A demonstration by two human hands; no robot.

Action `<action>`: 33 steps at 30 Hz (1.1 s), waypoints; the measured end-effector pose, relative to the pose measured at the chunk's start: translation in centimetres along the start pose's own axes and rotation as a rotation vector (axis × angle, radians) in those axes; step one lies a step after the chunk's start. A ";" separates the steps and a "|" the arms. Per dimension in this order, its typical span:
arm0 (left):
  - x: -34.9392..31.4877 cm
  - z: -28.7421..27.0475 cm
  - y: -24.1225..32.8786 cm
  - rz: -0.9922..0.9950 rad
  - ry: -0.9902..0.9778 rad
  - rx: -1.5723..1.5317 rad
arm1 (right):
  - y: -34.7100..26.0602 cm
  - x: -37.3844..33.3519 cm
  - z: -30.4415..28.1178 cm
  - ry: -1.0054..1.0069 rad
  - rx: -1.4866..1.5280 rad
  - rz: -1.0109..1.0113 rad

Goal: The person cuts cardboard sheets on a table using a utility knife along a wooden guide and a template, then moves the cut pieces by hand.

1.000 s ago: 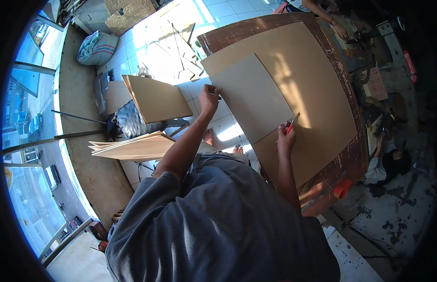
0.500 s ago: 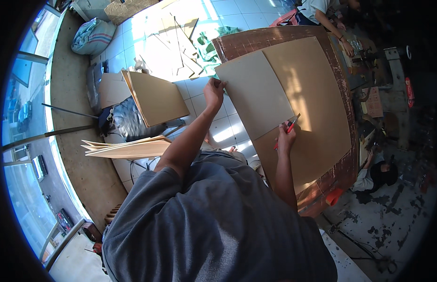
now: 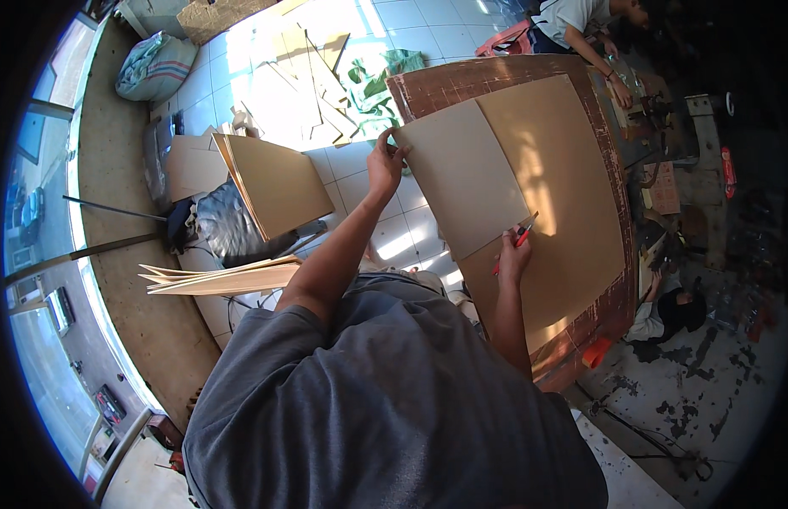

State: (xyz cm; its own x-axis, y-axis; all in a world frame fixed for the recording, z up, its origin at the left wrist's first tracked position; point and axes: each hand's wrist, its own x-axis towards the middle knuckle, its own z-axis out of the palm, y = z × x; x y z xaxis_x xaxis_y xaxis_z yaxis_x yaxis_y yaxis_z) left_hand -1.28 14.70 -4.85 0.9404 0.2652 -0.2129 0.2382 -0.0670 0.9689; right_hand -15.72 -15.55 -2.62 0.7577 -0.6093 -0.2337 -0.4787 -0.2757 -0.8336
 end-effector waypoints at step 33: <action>4.1 -1.5 -0.6 0.003 -0.192 -0.030 | 2.1 -10.0 2.4 -0.215 -0.547 -0.508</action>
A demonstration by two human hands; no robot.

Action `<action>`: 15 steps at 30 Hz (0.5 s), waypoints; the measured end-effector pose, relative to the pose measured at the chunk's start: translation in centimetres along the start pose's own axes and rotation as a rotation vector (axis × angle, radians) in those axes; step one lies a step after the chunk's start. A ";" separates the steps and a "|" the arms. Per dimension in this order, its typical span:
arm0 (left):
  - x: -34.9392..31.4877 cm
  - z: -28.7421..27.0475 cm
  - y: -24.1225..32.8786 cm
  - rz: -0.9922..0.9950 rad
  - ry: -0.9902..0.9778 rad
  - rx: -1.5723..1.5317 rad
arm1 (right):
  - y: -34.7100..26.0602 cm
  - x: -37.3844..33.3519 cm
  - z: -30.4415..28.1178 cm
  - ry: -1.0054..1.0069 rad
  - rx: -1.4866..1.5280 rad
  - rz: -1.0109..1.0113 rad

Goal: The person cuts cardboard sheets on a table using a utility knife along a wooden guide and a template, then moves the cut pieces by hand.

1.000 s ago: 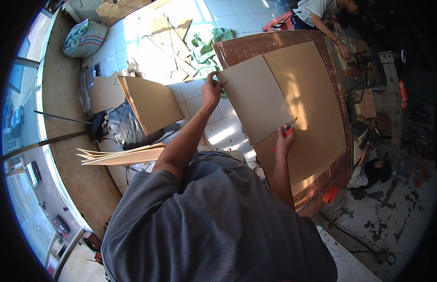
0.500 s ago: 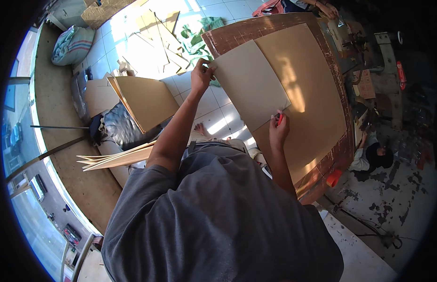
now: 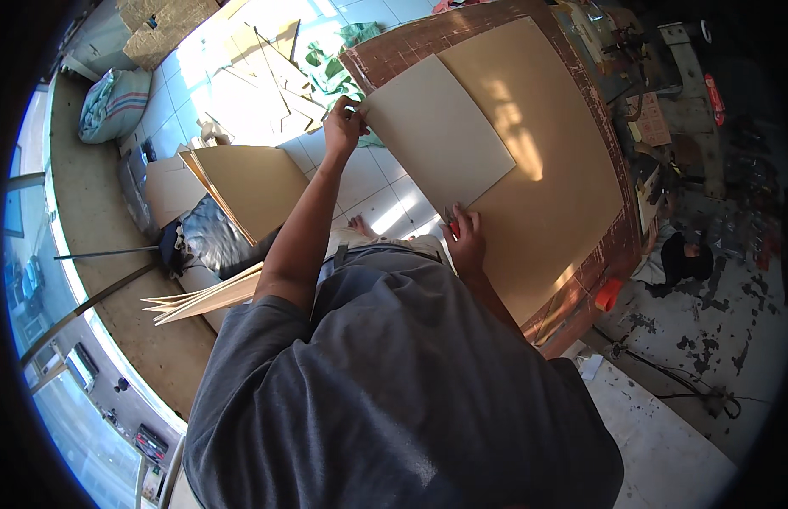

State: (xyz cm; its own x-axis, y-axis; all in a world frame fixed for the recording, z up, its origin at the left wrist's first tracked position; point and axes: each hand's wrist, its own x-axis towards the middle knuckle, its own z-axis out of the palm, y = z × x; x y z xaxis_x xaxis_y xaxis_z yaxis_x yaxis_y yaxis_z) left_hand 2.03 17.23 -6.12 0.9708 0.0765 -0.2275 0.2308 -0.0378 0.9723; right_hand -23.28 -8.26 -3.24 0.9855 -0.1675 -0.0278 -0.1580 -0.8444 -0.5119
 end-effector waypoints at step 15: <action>0.6 -0.2 -0.7 0.030 -0.017 0.003 | -1.6 0.5 0.0 0.142 -0.014 -0.045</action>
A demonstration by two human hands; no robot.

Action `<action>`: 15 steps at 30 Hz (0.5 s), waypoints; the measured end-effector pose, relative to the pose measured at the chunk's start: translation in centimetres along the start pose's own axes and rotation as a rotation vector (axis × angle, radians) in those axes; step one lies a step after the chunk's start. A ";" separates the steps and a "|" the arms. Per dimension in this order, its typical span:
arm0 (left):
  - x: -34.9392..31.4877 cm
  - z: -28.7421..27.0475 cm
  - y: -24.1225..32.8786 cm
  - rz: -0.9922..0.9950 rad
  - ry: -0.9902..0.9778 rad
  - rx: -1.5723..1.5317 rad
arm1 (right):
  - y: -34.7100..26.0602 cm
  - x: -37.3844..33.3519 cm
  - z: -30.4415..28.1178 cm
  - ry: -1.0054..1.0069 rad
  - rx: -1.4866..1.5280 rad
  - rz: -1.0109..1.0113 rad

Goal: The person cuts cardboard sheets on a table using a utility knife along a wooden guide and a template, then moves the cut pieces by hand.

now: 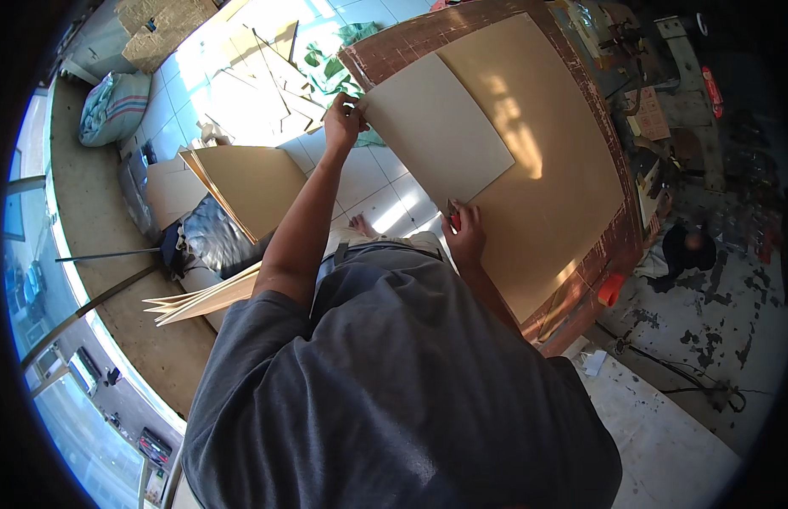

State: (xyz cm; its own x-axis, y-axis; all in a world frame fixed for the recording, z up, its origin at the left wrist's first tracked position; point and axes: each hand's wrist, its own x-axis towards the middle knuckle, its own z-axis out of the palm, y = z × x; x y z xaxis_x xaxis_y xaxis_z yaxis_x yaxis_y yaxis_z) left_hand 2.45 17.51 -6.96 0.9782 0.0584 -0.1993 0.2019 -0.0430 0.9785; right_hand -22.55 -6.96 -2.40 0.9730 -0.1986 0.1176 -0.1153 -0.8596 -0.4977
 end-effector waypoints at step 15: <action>-1.6 1.7 -0.2 -0.067 0.249 0.012 | 0.1 0.2 0.5 0.004 -0.027 -0.003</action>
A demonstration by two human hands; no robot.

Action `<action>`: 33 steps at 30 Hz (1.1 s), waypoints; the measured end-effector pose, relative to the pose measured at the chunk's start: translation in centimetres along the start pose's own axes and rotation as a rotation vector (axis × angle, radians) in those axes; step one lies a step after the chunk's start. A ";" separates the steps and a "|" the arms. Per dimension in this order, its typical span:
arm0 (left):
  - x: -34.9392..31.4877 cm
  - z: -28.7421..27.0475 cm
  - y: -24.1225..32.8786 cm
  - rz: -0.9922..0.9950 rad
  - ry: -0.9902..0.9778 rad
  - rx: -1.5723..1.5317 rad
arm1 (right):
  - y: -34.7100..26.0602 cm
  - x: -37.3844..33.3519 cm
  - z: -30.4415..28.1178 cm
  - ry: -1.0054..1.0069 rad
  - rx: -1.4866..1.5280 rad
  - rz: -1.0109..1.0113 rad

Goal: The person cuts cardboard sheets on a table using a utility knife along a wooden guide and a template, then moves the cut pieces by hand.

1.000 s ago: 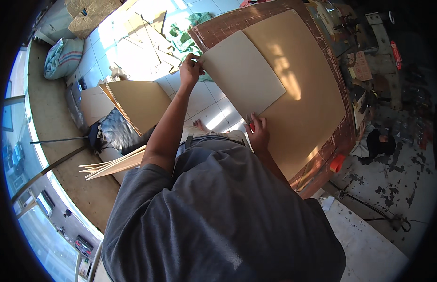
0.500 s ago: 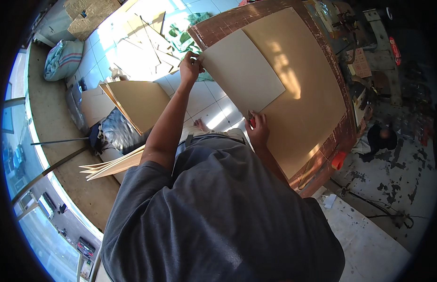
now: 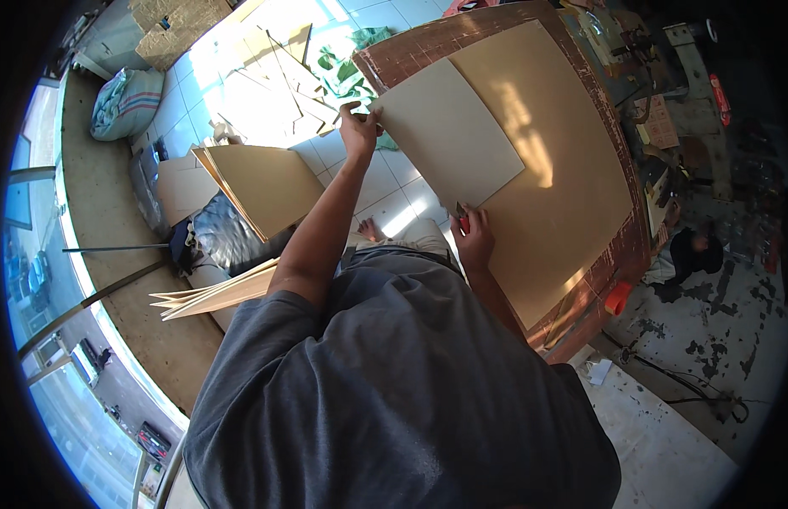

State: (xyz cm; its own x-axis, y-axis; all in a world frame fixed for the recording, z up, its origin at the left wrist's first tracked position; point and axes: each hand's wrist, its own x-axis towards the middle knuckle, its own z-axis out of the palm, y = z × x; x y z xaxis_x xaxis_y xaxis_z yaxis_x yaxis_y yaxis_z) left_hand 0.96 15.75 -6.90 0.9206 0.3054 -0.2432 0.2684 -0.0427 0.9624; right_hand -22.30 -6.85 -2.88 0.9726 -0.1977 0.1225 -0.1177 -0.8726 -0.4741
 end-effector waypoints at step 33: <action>-3.4 2.9 -0.8 -0.006 0.120 -0.104 | 0.7 -0.4 0.3 0.061 0.044 -0.016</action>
State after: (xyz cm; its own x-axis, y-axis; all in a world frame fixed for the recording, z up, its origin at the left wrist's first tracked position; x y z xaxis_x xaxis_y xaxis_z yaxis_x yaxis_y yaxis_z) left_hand -1.58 12.00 -7.22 0.8769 0.4174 -0.2385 0.2371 0.0561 0.9699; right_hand -22.75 -7.23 -3.57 0.9600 -0.2119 0.1829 -0.0918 -0.8555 -0.5096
